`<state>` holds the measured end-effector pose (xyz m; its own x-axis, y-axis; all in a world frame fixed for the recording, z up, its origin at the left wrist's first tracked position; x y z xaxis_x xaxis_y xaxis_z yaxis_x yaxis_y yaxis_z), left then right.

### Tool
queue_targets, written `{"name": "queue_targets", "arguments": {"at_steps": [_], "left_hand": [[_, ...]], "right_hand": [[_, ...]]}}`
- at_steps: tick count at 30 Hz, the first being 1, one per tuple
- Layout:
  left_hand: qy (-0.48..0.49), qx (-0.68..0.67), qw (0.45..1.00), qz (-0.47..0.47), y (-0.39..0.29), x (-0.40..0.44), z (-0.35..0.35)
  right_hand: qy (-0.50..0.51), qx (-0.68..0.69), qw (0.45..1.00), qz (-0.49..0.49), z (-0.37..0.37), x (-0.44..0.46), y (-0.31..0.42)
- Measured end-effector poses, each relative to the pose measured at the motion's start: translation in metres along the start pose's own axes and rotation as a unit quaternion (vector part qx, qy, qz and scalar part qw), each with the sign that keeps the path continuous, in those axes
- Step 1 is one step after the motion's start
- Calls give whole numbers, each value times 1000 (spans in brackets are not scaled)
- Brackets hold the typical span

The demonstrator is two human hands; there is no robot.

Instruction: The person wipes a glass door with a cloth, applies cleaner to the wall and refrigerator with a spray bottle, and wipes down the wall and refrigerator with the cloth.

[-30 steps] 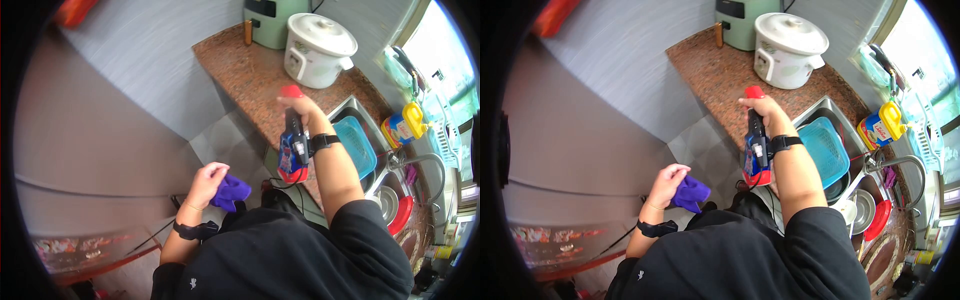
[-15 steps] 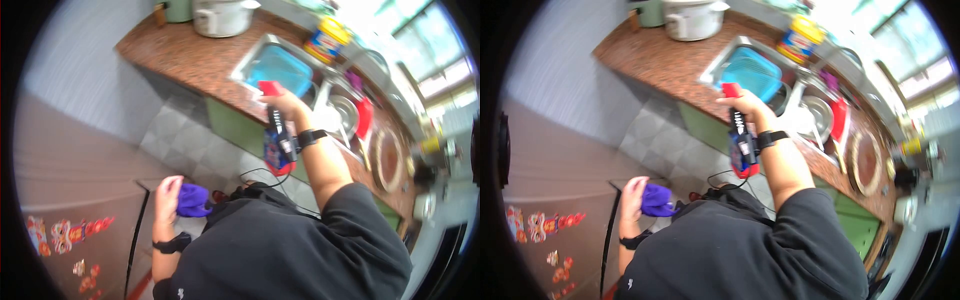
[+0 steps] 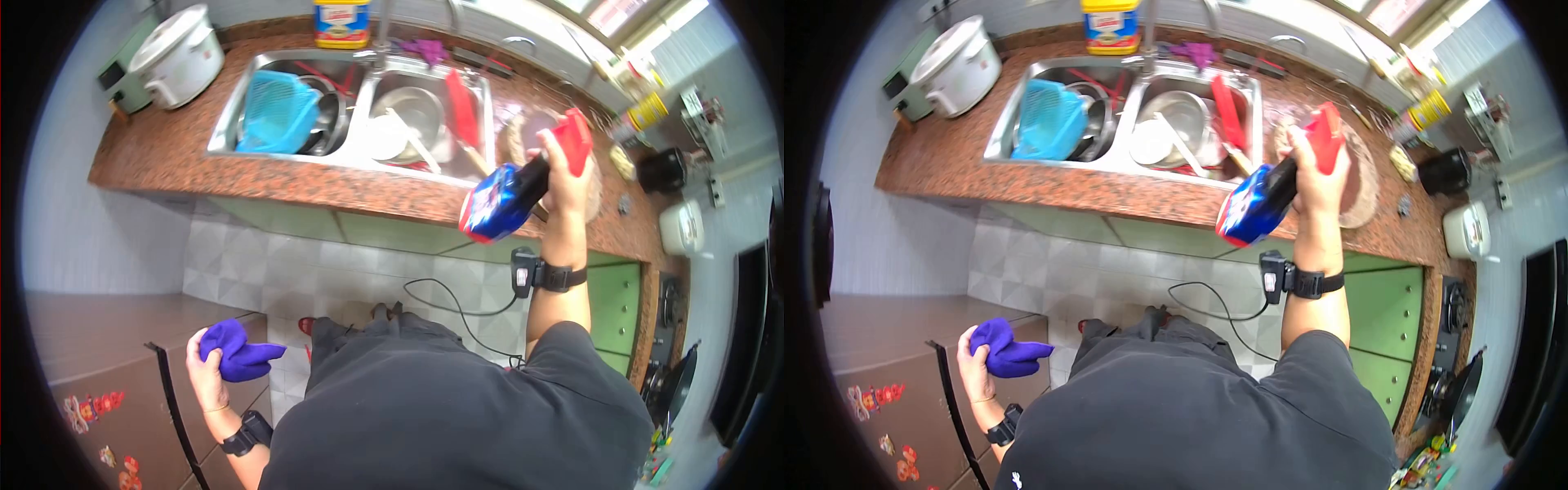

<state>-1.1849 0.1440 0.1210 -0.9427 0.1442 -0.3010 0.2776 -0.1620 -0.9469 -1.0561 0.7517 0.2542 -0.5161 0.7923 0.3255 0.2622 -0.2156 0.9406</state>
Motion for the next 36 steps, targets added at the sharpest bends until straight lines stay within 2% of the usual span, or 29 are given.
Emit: {"name": "queue_targets", "arguments": {"at_steps": [2, 6, 8, 12, 14, 16, 18, 20, 22, 24, 25, 26, 27, 28, 29, 30, 31, 32, 33, 34, 35, 36], "left_hand": [[12, 7, 1000, -1, -6, -6, -23], [37, 42, 998, -6, -11, -18, -52], [47, 98, 994, -21, -18, -26, -61], [58, 109, 992, -27, -23, -39, -66], [52, 102, 993, -23, -20, -44, -60], [44, 94, 995, -16, -18, -44, -58], [21, 137, 990, -31, -21, -48, -55], [19, 130, 991, -29, -28, -53, -59], [20, 116, 993, -32, -31, -55, -65], [12, 100, 994, -35, -30, -57, -66], [16, 114, 993, -37, -29, -57, -65], [1, 110, 993, -37, -27, -58, -63], [5, 118, 991, -54, -29, -58, -65], [-3, 128, 990, -67, -29, -59, -63], [5, 116, 989, -87, -27, -57, -58], [-31, 77, 994, -76, -31, -62, -58], [-63, 84, 992, -76, -36, -68, -55], [-57, 79, 990, -105, -40, -72, -50], [-64, 71, 986, -138, -43, -78, -44], [-71, 45, 987, -139, -53, -89, -42], [-72, -17, 988, -136, -57, -100, -37], [-64, -59, 986, -142, -65, -113, -32]], "right_hand": [[-89, -2, 995, 49, 73, 23, 9], [-173, -75, 971, 148, 181, 64, 19], [-196, -113, 960, 165, 212, 74, 18], [-296, -208, 911, 197, 286, 80, 4], [-298, -214, 908, 200, 309, 84, -11], [-293, -247, 900, 206, 313, 84, -15], [-280, -215, 916, 190, 318, 93, -25], [-227, -237, 932, 155, 328, 108, -35], [-217, -230, 936, 154, 322, 102, -39], [-191, -257, 938, 131, 325, 101, -56], [-194, -335, 915, 113, 307, 90, -44], [-149, -277, 911, 266, 276, 77, -21], [-196, -247, 912, 261, 303, 81, -42], [-251, -284, 870, 316, 288, 59, -17], [-317, -340, 829, 311, 284, 43, -12], [-384, -390, 783, 296, 280, 25, -7], [-374, -340, 792, 343, 209, -6, 19], [-290, -90, 902, 306, 184, -3, -11], [-168, -20, 964, 206, 127, -3, -35], [-46, 39, 993, 106, 62, -24, -51], [110, 0, 993, 52, -12, -53, -59], [257, -46, 965, 15, -81, -94, -55]]}}
Point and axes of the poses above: each hand's wrist, its own x-axis towards the middle knuckle, its own z-axis out of the back of the hand, y = z × x, the point moved 6 cm from there along x, towards the middle knuckle, and after that the axes turned 6 degrees about y, right-handed, at the moved point
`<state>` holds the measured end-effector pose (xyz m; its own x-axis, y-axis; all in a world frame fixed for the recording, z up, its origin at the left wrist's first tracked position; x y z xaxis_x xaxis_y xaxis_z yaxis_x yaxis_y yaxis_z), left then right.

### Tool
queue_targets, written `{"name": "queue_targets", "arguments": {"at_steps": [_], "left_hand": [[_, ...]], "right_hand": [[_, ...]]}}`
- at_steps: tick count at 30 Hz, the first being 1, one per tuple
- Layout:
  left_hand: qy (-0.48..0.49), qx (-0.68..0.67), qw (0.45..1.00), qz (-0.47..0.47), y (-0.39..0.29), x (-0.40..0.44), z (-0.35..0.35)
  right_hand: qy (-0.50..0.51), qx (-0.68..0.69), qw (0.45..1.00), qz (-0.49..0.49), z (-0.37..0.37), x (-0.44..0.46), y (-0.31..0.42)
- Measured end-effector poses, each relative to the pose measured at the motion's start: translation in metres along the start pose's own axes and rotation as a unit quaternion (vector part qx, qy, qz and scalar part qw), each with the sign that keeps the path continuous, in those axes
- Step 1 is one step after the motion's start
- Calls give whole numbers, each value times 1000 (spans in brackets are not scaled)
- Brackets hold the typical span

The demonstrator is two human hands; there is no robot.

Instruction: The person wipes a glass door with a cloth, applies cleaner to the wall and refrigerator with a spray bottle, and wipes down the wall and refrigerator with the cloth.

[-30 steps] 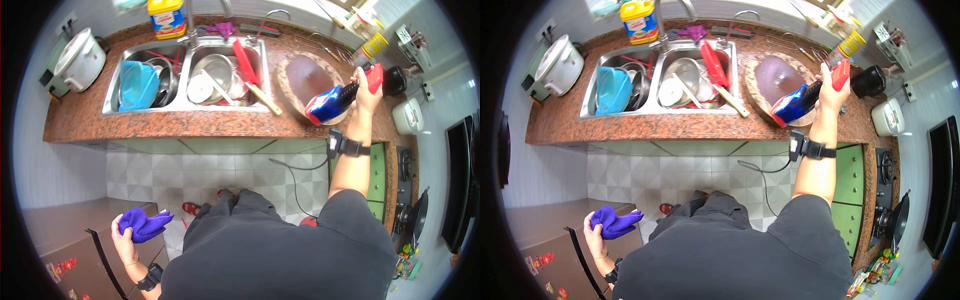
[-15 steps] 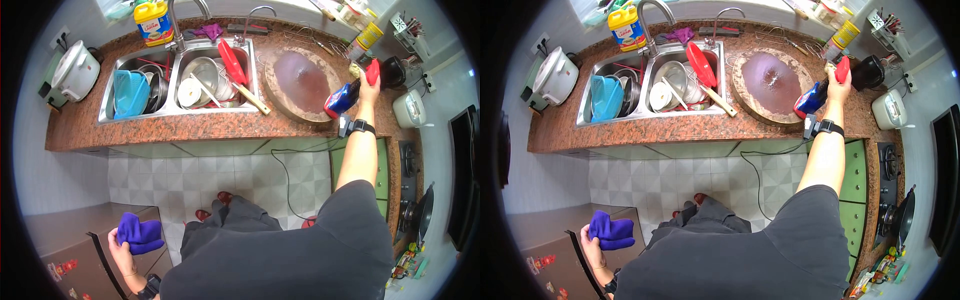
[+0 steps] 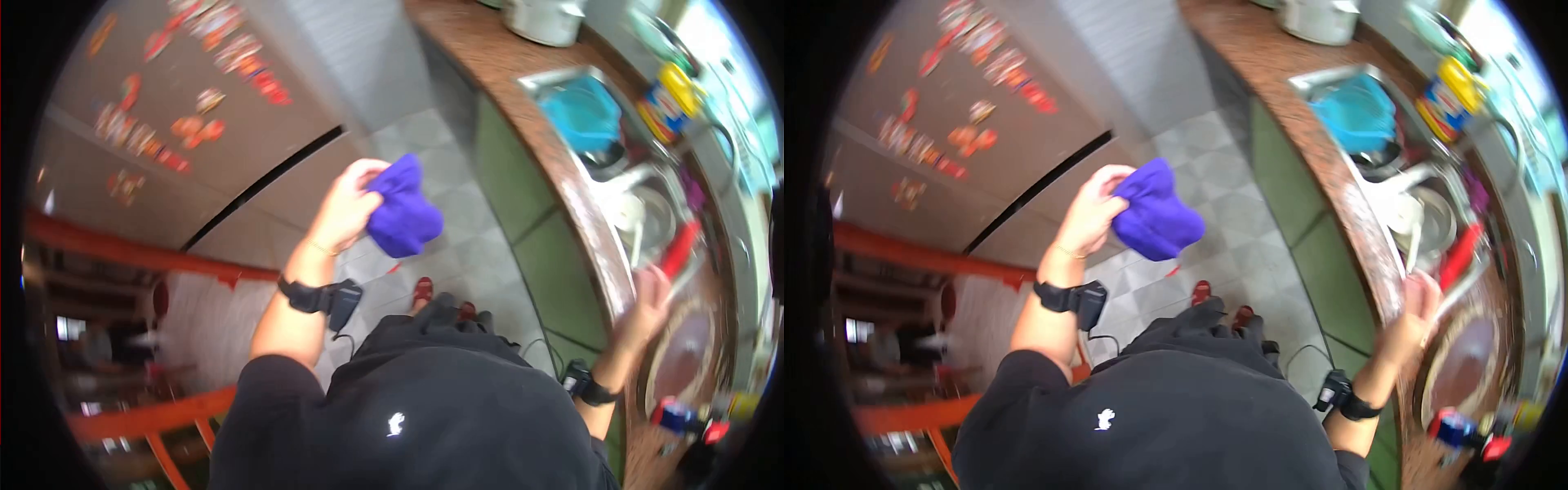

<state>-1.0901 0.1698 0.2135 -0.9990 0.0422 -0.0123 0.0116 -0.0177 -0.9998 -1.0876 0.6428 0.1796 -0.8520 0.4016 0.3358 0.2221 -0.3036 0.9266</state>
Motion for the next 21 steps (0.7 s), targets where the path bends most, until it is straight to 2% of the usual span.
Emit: {"name": "queue_targets", "arguments": {"at_steps": [1, 2, 3, 4, 7, 8, 9, 10, 12, 14, 15, 16, 17, 18, 19, 20, 21], "left_hand": [[-18, -31, 999, -11, -6, -8, 12], [-32, -93, 995, -6, -12, -18, 20], [-33, -111, 993, -17, -18, -29, 26], [-32, -129, 991, -29, -23, -39, 30], [-42, -123, 990, -53, -31, -67, 40], [-61, -76, 993, -70, -36, -79, 54], [-91, -7, 993, -70, -38, -94, 75], [-121, 61, 988, -71, -37, -110, 100], [-149, -10, 988, -49, -27, -141, 148], [-148, 32, 987, -61, -29, -159, 186], [-174, 167, 968, -63, -30, -165, 209], [-198, 294, 934, -52, -26, -178, 229], [-168, 265, 949, -29, -16, -185, 249], [-186, 340, 922, -10, -26, -203, 265], [-205, 361, 909, -31, -30, -223, 282], [-200, 360, 910, -56, -29, -244, 306], [-207, 292, 933, -20, -18, -268, 333]], "right_hand": [[208, -60, 976, -24, -82, -20, 40], [366, 7, 930, -34, -147, -40, 44], [463, 52, 884, -28, -200, -63, 53], [522, 38, 852, 22, -243, -84, 77], [512, 160, 839, 93, -332, -113, 102], [632, 195, 750, -19, -358, -131, 108], [731, 215, 634, -130, -376, -154, 120], [718, 185, 667, -70, -384, -158, 138], [707, 254, 647, -131, -397, -170, 176], [723, 259, 630, -112, -415, -186, 218], [770, 126, 618, 101, -441, -208, 219], [775, 76, 619, 99, -456, -220, 226], [757, 183, 627, -11, -464, -225, 239], [724, 287, 617, -111, -473, -225, 255], [664, 385, 617, -174, -482, -218, 273], [634, 449, 611, -152, -493, -206, 291], [596, 474, 638, -113, -499, -194, 314]]}}
Point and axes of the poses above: each hand's wrist, its own x-axis towards the middle knuckle, its own z-axis out of the back of the hand, y = z × x, the point moved 6 cm from there along x, towards the middle knuckle, and after that the axes turned 6 degrees about y, right-handed, at the moved point
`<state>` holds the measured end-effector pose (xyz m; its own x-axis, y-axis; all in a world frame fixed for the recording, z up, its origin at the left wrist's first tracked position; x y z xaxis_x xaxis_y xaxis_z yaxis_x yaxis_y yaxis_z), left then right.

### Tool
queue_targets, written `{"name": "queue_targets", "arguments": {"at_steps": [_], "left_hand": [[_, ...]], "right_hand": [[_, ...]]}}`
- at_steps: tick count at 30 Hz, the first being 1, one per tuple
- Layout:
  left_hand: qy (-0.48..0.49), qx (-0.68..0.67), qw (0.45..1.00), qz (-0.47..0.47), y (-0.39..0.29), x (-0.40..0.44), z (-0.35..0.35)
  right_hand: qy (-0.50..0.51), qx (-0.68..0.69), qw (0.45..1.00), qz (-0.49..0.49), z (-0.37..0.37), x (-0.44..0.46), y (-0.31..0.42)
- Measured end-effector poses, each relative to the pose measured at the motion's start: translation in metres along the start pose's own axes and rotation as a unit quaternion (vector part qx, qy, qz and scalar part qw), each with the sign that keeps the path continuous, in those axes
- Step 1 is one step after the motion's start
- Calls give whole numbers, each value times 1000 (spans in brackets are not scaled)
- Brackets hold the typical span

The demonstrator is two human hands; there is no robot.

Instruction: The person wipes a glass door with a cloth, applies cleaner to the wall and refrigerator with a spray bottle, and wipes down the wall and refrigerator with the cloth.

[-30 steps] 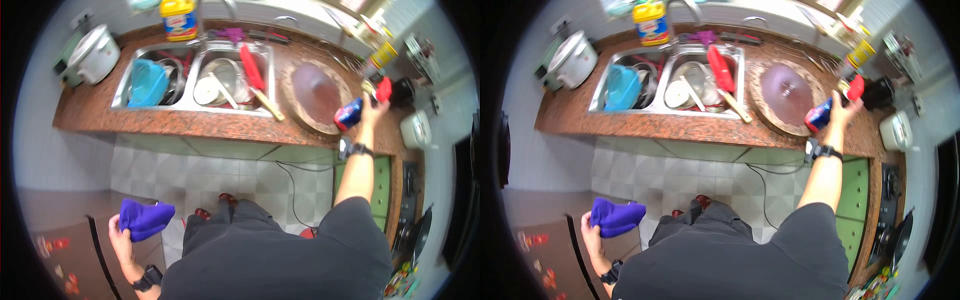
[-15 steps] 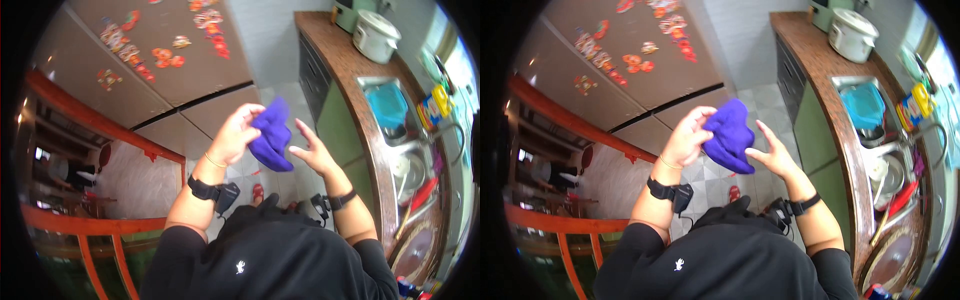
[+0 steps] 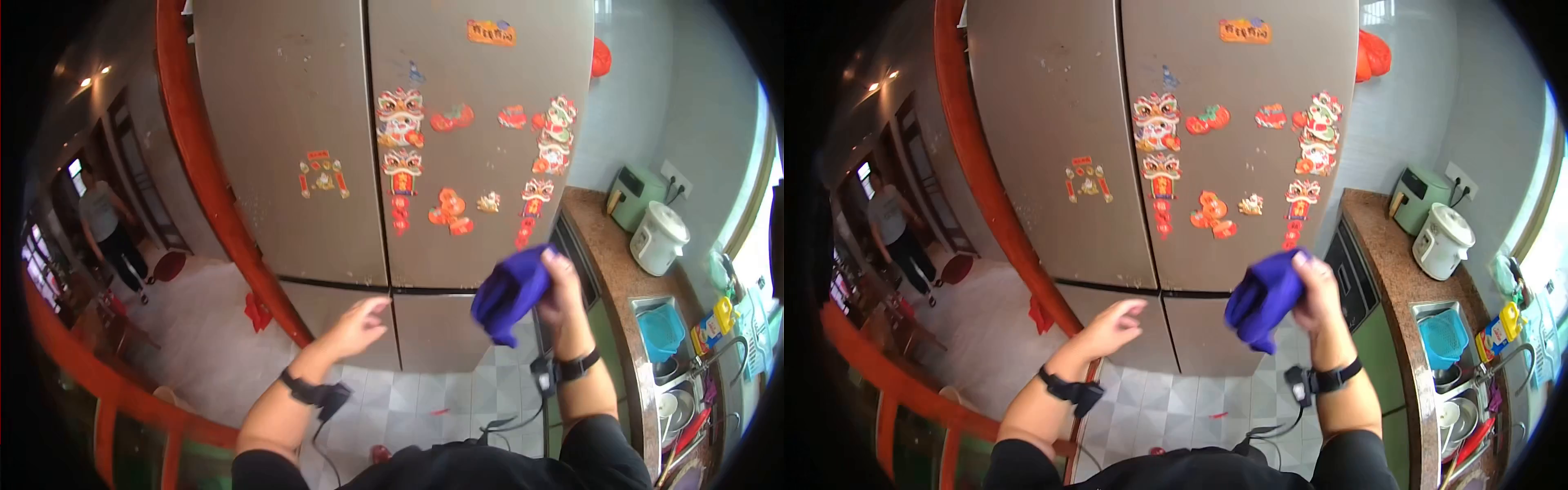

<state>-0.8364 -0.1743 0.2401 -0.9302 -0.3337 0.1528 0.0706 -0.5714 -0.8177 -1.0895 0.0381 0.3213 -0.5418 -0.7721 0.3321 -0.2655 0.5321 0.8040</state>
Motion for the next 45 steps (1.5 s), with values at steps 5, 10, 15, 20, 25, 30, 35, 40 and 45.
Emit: {"name": "queue_targets", "arguments": {"at_steps": [5, 10, 15, 20, 25, 30, 35, 40, 45], "left_hand": [[-8, 19, 993, 116, 69, -66, 111], [-103, 18, 992, 77, 39, -79, 190], [-180, -10, 981, 74, 0, -75, 220], [-162, 29, 986, 20, -22, -28, 199], [-36, 110, 993, 4, -48, 21, 181], [-115, 350, 918, -147, -113, 104, 188], [-178, 527, 810, -186, -141, 180, 155], [-194, 638, 724, -176, -122, 201, 145], [-204, 638, 722, -176, -118, 206, 145]], "right_hand": [[-51, -487, 793, 362, -45, 109, 114], [-274, -655, 404, 578, -98, 234, 195], [-263, -665, 400, 574, -184, 251, 84], [199, -801, 484, 290, -107, 198, -105], [-35, -808, 410, 422, -70, 210, 18], [-255, -736, 470, 415, -109, 231, 38], [172, -754, 517, 365, -36, 145, -169], [-74, -711, 547, 435, -26, 171, -39], [-277, -711, 482, 431, -4, 183, 11]]}}
Point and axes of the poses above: each hand's wrist, its own x-axis towards the middle knuckle, its own z-axis out of the back of the hand, y = z × x, the point moved 6 cm from there along x, towards the middle knuckle, and after that the axes turned 6 degrees about y, right-handed, at the moved point
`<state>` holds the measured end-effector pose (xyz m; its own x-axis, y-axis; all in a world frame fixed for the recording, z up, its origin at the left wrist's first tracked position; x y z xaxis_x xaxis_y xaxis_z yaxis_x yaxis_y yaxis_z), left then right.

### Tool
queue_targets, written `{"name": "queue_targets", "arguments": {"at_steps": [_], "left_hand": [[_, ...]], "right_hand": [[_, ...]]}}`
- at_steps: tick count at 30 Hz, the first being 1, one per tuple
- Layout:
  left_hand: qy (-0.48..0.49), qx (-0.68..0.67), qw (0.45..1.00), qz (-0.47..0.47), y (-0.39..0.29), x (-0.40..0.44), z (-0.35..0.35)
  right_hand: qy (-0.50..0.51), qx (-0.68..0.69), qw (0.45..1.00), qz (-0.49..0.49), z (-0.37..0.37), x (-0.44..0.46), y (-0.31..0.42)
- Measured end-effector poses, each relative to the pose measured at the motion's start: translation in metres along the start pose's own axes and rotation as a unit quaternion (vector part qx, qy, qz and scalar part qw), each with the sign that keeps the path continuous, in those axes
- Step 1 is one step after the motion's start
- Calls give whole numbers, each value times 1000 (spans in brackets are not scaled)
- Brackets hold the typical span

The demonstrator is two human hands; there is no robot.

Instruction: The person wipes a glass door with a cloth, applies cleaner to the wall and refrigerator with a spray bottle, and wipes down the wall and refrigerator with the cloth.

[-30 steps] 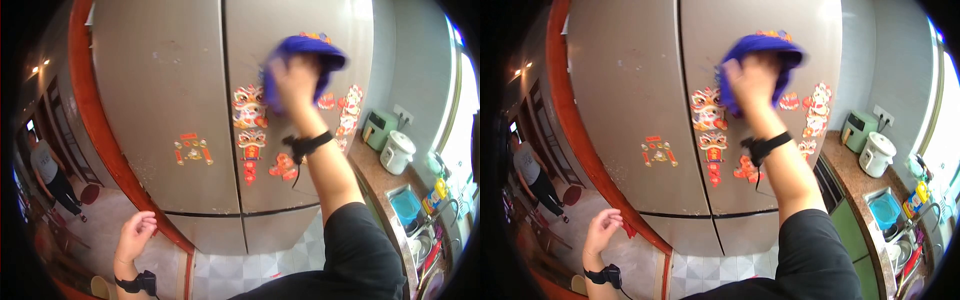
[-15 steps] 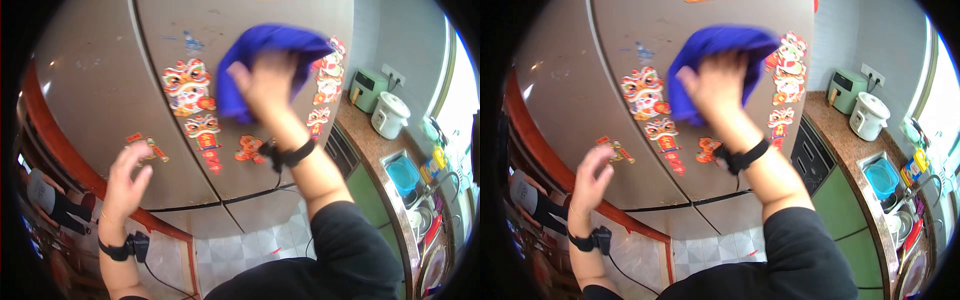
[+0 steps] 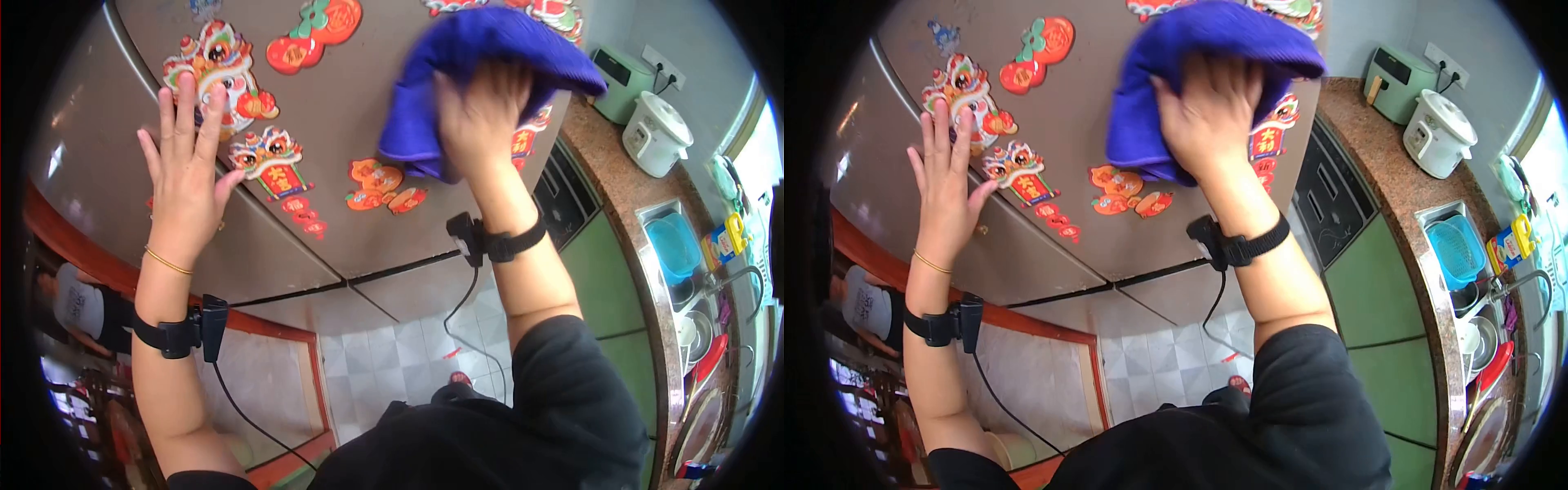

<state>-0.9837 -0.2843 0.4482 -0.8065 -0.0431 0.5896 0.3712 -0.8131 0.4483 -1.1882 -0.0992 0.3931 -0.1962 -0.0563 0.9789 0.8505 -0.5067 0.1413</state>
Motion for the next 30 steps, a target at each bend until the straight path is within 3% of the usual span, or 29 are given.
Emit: {"name": "queue_targets", "arguments": {"at_steps": [2, 3, 5, 6, 7, 9, 10, 11, 12, 13, 14, 16, 18, 19, 21, 22, 23, 24, 26, 27, 28, 30], "left_hand": [[-14, 6, 1000, -16, -1, -1, 2], [-17, 4, 1000, -18, 1, -2, 1], [-18, 5, 1000, -15, 0, 0, 1], [-18, 6, 1000, -13, 0, -1, 1], [-12, 7, 1000, -12, 0, -3, 1], [-24, 10, 1000, -14, 1, -1, 0], [-17, 9, 1000, -20, 1, 0, -3], [-28, 14, 999, -22, 3, 0, -3], [-31, 16, 999, -28, 3, -2, -2], [-31, 21, 999, -30, 3, -1, -1], [-30, 24, 999, -25, 2, -2, -1], [-27, 16, 999, -25, 5, -2, -1], [-31, 10, 999, -28, 2, -1, 1], [-34, 11, 999, -24, 3, -1, 1], [-29, 9, 999, -19, 1, -2, 2], [-26, 7, 999, -22, 1, 0, 2], [-30, 6, 999, -32, 1, 0, 3], [-31, 7, 999, -40, -1, -2, 3], [-29, -7, 998, -58, -3, 0, 4], [-29, -3, 998, -51, -2, 0, 3], [-30, 0, 999, -44, -2, -1, 3], [-24, 7, 999, -33, -1, -1, 4]], "right_hand": [[16, 45, 999, 2, -18, -76, -28], [123, 124, 981, -88, -53, -149, -59], [222, 150, 953, -144, -40, -219, -46], [282, 86, 950, -100, -41, -256, -40], [331, 174, 910, -177, -48, -296, -51], [251, 317, 814, -418, -65, -306, -29], [102, 255, 844, -461, -63, -293, -6], [2, 250, 832, -495, -75, -291, 25], [128, 201, 887, -395, -77, -273, 52], [362, 227, 865, -263, -80, -256, 80], [475, 246, 839, -101, -72, -247, 97], [312, 322, 886, 122, -76, -333, 73], [368, 228, 900, 48, -64, -325, 1], [431, 216, 873, -72, -70, -328, -45], [363, 215, 857, -297, -62, -330, -94], [227, 219, 863, -394, -48, -327, -111], [-48, 250, 855, -452, -56, -333, -103], [-35, 228, 844, -485, -72, -349, -85], [-127, 298, 759, -565, -93, -370, -25], [31, 181, 843, -505, -92, -380, 11], [179, 207, 845, -460, -89, -391, 37], [202, 249, 820, -473, -78, -383, 28]]}}
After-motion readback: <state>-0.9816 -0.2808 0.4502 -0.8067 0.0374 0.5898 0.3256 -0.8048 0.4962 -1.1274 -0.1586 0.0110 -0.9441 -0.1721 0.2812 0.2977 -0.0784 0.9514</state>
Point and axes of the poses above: each hand's wrist, its own x-axis towards the middle knuckle, its own z-axis out of the back of the hand, y = z × x, the point moved 6 cm from there along x, towards the middle knuckle, and after that the axes turned 6 degrees about y, right-handed, at the moved point
